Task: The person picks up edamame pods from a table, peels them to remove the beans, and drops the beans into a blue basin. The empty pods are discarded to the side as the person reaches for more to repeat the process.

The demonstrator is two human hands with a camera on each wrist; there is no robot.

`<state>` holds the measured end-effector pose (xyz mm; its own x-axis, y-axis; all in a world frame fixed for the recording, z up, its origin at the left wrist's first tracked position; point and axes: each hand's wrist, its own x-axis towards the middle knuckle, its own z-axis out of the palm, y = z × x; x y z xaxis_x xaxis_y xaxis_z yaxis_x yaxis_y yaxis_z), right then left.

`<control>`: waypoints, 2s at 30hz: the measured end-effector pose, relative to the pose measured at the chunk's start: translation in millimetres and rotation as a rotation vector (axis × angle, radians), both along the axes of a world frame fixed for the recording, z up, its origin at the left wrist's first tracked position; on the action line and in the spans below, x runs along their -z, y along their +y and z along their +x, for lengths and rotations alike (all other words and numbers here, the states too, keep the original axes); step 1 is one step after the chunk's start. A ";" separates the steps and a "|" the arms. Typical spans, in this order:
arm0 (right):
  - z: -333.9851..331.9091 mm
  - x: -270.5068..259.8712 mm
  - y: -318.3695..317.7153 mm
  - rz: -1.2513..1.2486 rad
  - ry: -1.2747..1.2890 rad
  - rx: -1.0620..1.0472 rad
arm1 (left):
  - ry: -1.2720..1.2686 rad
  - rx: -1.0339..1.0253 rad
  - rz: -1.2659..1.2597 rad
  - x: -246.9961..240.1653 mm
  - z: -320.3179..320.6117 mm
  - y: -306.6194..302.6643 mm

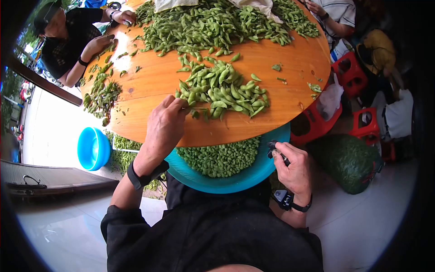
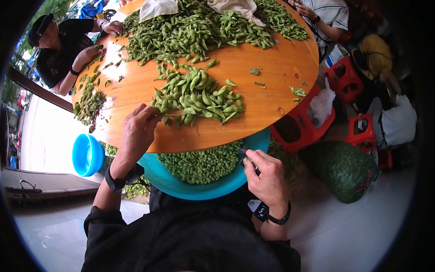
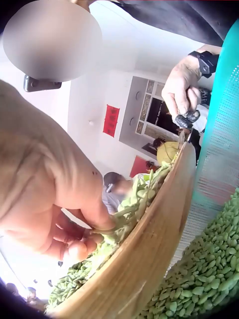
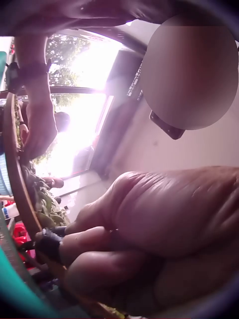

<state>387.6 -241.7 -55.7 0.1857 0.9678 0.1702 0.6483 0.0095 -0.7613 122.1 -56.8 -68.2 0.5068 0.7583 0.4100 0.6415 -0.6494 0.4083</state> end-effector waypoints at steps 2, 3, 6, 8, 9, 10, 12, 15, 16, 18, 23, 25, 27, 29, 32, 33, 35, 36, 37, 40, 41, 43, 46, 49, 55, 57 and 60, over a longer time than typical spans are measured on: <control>-6.7 -1.6 5.0 0.021 0.003 -0.026 | -0.033 -0.031 -0.015 1.2 -1.9 -2.6; -10.5 -2.3 7.8 0.043 0.004 -0.054 | -0.076 -0.076 -0.025 0.7 -1.7 -5.3; -22.5 1.4 15.3 0.067 0.080 -0.083 | -0.146 -0.094 -0.071 1.4 -2.8 -11.3; -31.3 0.0 20.3 0.075 0.124 -0.074 | -0.372 -0.037 -0.629 -4.7 -0.5 -22.7; -35.5 -0.6 22.5 0.084 0.165 -0.069 | -0.576 0.031 -0.893 -7.7 1.6 -32.4; -39.5 0.8 24.8 0.080 0.163 -0.061 | -0.689 0.099 -1.039 -10.6 7.3 -42.4; -47.0 5.5 28.1 0.112 0.473 -0.056 | -0.739 0.210 -1.175 -13.3 16.5 -56.5; -54.7 0.7 28.9 0.006 0.720 -0.073 | -0.676 0.255 -1.184 -11.9 26.6 -71.0; -56.0 0.7 29.2 -0.021 0.812 -0.085 | -0.654 0.269 -1.122 -8.3 29.2 -73.7; -56.2 2.5 28.7 -0.022 0.840 -0.090 | -0.622 0.247 -1.075 -6.2 31.2 -75.8; -51.2 8.4 27.9 -0.121 0.914 -0.123 | -0.614 0.220 -0.990 -2.5 33.5 -81.3; -50.7 8.4 29.0 -0.143 0.929 -0.129 | -0.590 0.215 -0.967 1.0 32.8 -82.1; -50.3 8.9 28.6 -0.165 0.943 -0.135 | -0.590 0.211 -0.978 -1.4 33.6 -82.8; -49.8 9.5 28.1 -0.158 0.974 -0.142 | -0.591 0.204 -0.988 -2.2 34.6 -83.6; -50.2 9.6 26.4 -0.135 0.966 -0.157 | -0.581 0.191 -0.959 0.0 36.2 -84.8; -50.0 10.9 26.3 -0.135 0.967 -0.156 | -0.598 0.199 -0.942 3.4 36.7 -85.3; -49.1 14.1 26.4 -0.073 0.865 -0.176 | -0.613 0.207 -0.928 9.4 35.7 -84.9; -48.1 14.1 26.1 -0.074 0.866 -0.174 | -0.740 0.233 -1.184 12.1 32.9 -83.6; -46.5 13.9 25.6 -0.106 0.984 -0.200 | -0.865 0.256 -1.441 15.0 31.4 -83.0; -39.1 19.4 24.8 -0.178 1.209 -0.258 | -0.986 0.393 -1.622 22.5 32.0 -82.1; -37.6 21.4 24.6 -0.217 1.314 -0.293 | -0.985 0.392 -1.623 22.6 32.4 -82.4; -38.4 20.7 23.7 -0.223 1.321 -0.280 | -1.006 0.369 -1.725 22.3 32.7 -82.9; -43.6 21.5 24.0 -0.126 1.026 -0.237 | -0.851 0.356 -1.523 22.2 30.7 -83.4; -53.4 19.9 22.7 0.130 0.404 -0.158 | -0.329 0.232 -0.391 10.9 39.1 -88.9; -71.6 12.4 19.9 0.304 0.049 -0.095 | -0.478 0.208 -1.018 4.9 34.7 -93.6; -69.9 14.3 21.6 0.286 0.101 -0.107 | -0.640 0.283 -1.158 9.9 34.4 -92.4; -58.0 17.2 25.4 0.111 0.369 -0.144 | -0.639 0.323 -1.407 0.7 28.8 -83.4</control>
<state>329.6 -216.3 -72.9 0.1176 0.9680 0.2218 0.3175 0.1750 -0.9320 150.9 -140.2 -68.9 0.7418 0.5995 -0.3006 0.0494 0.3982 0.9160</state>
